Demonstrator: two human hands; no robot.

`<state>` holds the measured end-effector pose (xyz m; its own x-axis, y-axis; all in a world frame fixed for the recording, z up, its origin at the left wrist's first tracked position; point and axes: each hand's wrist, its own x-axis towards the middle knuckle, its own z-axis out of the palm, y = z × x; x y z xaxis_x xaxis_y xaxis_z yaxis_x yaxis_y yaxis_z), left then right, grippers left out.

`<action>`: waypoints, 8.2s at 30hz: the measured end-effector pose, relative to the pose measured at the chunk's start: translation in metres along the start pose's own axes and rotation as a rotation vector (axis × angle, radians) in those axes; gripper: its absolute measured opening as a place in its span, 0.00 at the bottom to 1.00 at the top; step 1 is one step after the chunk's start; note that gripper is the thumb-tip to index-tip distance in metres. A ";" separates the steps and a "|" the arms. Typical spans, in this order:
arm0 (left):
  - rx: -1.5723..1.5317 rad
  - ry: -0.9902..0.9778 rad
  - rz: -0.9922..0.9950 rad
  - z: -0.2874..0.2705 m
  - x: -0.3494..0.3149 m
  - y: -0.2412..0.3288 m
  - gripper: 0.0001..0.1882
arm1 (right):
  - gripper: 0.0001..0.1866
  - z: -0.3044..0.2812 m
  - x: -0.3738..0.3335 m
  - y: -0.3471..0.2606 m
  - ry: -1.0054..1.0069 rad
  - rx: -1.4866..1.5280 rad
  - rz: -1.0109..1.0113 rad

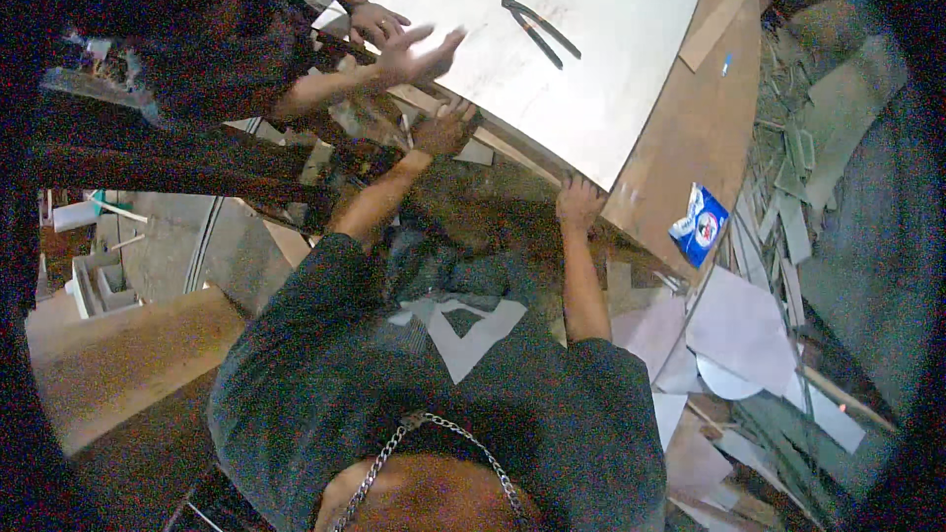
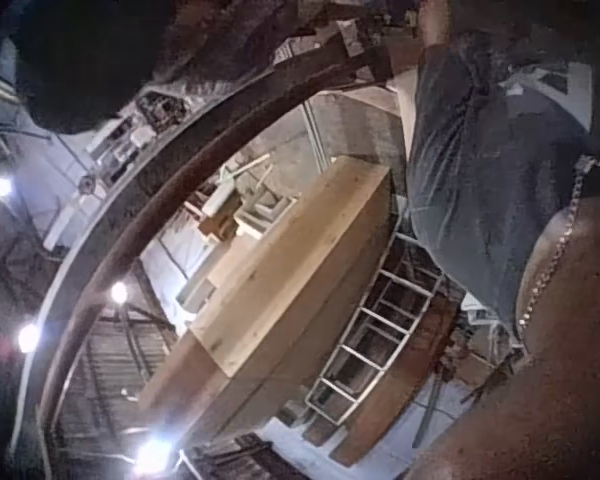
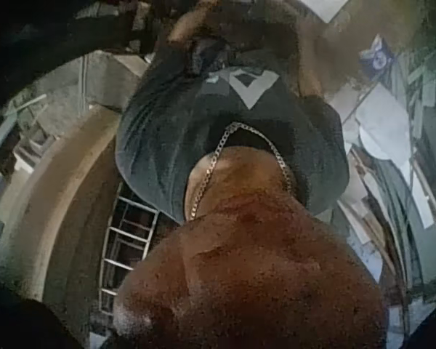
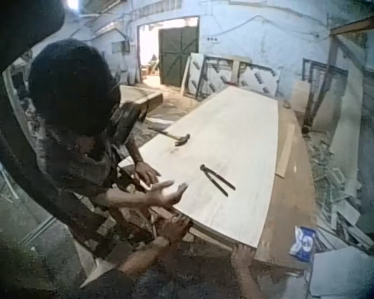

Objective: The person helps a colleague assemble a wooden structure by holding pieces of plywood in place while the other person hammers nails into the frame.

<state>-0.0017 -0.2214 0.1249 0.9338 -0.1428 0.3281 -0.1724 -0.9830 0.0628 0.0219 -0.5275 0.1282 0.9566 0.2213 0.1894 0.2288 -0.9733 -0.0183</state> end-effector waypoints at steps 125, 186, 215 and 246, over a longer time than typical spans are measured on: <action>-0.781 0.453 -1.102 0.004 0.053 0.047 0.44 | 0.24 -0.008 0.003 0.004 -0.078 0.134 0.002; -0.734 0.576 -1.352 -0.001 0.058 -0.001 0.35 | 0.33 0.003 0.015 0.092 -0.177 -0.297 -0.422; -0.927 0.739 -1.239 -0.005 0.058 -0.003 0.36 | 0.30 0.007 0.029 -0.022 -0.082 -0.237 -0.146; -0.884 0.857 -1.155 0.023 0.055 -0.004 0.39 | 0.13 -0.096 0.019 0.030 -0.276 0.368 -0.438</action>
<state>0.0574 -0.2281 0.1212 0.3127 0.9447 0.0986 0.0433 -0.1179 0.9921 0.0300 -0.5582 0.2258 0.7603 0.6495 -0.0037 0.6093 -0.7152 -0.3425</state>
